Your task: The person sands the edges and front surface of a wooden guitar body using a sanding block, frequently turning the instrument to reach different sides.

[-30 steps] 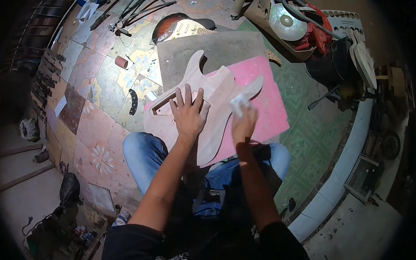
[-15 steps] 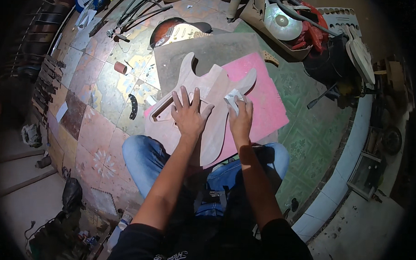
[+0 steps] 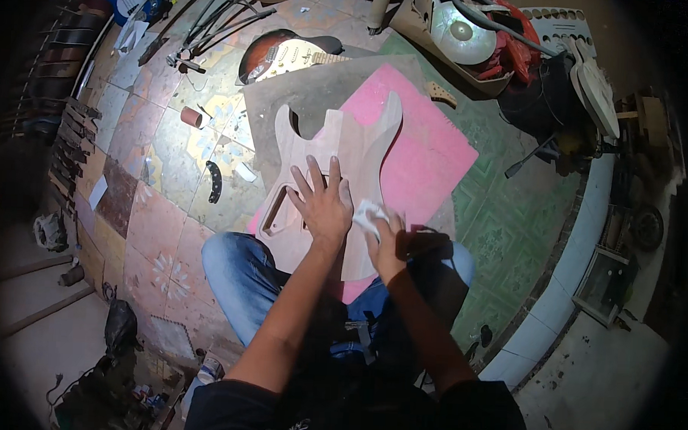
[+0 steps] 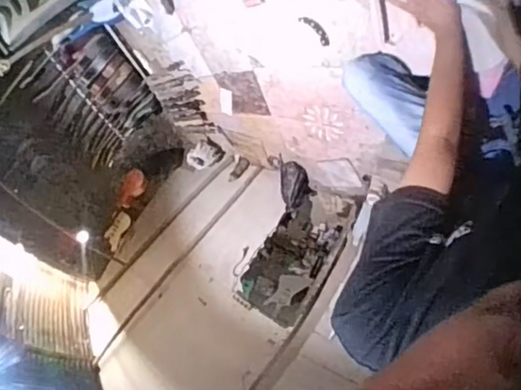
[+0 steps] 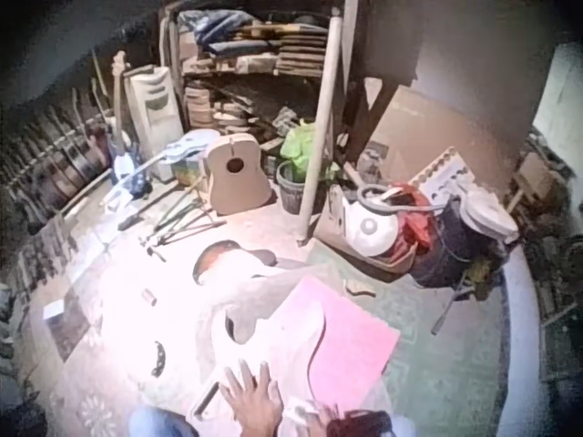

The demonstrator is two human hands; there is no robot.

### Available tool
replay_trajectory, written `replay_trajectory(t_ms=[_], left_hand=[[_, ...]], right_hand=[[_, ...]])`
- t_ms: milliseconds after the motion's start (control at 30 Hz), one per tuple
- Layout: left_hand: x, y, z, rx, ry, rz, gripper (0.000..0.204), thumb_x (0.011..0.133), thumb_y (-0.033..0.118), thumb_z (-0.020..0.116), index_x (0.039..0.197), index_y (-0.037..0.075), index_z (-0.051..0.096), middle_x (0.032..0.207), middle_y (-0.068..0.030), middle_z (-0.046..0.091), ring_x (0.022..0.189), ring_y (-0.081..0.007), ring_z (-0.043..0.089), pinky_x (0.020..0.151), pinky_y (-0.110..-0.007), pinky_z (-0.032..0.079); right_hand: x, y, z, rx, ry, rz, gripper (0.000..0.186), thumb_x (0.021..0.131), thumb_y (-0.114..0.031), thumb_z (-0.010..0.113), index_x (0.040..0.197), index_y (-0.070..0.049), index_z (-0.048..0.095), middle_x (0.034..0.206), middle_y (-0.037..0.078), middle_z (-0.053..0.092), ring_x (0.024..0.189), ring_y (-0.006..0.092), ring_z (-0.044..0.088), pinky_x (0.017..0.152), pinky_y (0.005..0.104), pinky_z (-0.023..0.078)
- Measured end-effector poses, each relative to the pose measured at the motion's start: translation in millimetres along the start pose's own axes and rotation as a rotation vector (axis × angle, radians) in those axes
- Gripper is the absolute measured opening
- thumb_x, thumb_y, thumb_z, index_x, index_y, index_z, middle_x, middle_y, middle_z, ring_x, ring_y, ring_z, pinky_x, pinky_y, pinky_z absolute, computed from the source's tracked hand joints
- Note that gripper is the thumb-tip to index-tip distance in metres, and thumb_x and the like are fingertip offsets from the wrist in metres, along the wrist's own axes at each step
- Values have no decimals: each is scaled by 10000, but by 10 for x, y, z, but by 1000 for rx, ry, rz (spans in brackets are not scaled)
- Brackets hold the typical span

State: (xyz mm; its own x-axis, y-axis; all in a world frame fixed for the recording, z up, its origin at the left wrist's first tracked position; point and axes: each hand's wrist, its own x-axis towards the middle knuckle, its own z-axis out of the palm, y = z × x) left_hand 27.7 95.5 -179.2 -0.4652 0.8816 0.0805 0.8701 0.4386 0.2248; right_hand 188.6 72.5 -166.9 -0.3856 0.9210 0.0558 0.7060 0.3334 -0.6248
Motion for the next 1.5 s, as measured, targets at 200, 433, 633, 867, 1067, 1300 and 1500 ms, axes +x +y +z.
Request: replay_trajectory(t_ms=[200, 433, 633, 867, 1067, 1300, 1500], left_hand=[[34, 79, 84, -47, -62, 50, 601, 981, 380, 609, 1555, 259, 477, 1659, -198, 312, 1543, -500, 176, 1168, -722, 197], [182, -46, -41, -85, -119, 180, 605, 982, 365, 542, 1564, 219, 462, 1681, -156, 291, 1551, -478, 172, 1210, -675, 156], [122, -73, 19, -78, -120, 204, 612, 988, 364, 514, 1578, 218, 442, 1687, -164, 275, 1548, -484, 172, 1207, -682, 151], [181, -13, -31, -88, -141, 207, 611, 987, 363, 514, 1578, 224, 443, 1690, -165, 270, 1552, -484, 156, 1210, -682, 139], [158, -103, -31, -56, -149, 196, 607, 990, 363, 512, 1579, 237, 441, 1695, -162, 259, 1555, -483, 151, 1211, -686, 134], [147, 17, -22, -78, -177, 225, 610, 990, 355, 508, 1584, 242, 429, 1701, -147, 250, 1558, -480, 142, 1216, -689, 119], [186, -145, -97, -37, -171, 198, 601, 993, 349, 499, 1581, 238, 434, 1701, -146, 252, 1552, -484, 160, 1209, -694, 135]], right_hand=[[1061, 299, -30, -26, 206, 60, 356, 866, -49, 696, 1222, -63, 684, 1302, 220, 604, 1189, 442, 559, 1076, 542, 420], [273, 322, -31, -131, -96, -12, 374, 870, -61, 701, 1243, -66, 681, 1318, 224, 592, 1240, 428, 548, 1099, 562, 401], [527, 403, 100, -94, 100, -39, 393, 885, -61, 688, 1278, -71, 669, 1348, 228, 588, 1290, 434, 522, 1150, 583, 351], [692, 404, 14, -51, 80, -14, 422, 880, -65, 698, 1300, -72, 659, 1399, 247, 566, 1323, 442, 510, 1190, 564, 323], [111, 382, 31, -148, -154, -31, 428, 856, -46, 712, 1281, -73, 665, 1371, 261, 571, 1280, 470, 524, 1142, 553, 373], [1024, 352, -64, -87, 130, -41, 397, 849, 18, 681, 1239, -54, 671, 1354, 267, 574, 1258, 464, 533, 1114, 537, 397], [90, 312, -42, 4, -80, -62, 412, 856, -35, 694, 1264, -84, 671, 1346, 207, 587, 1279, 437, 528, 1152, 583, 363]])
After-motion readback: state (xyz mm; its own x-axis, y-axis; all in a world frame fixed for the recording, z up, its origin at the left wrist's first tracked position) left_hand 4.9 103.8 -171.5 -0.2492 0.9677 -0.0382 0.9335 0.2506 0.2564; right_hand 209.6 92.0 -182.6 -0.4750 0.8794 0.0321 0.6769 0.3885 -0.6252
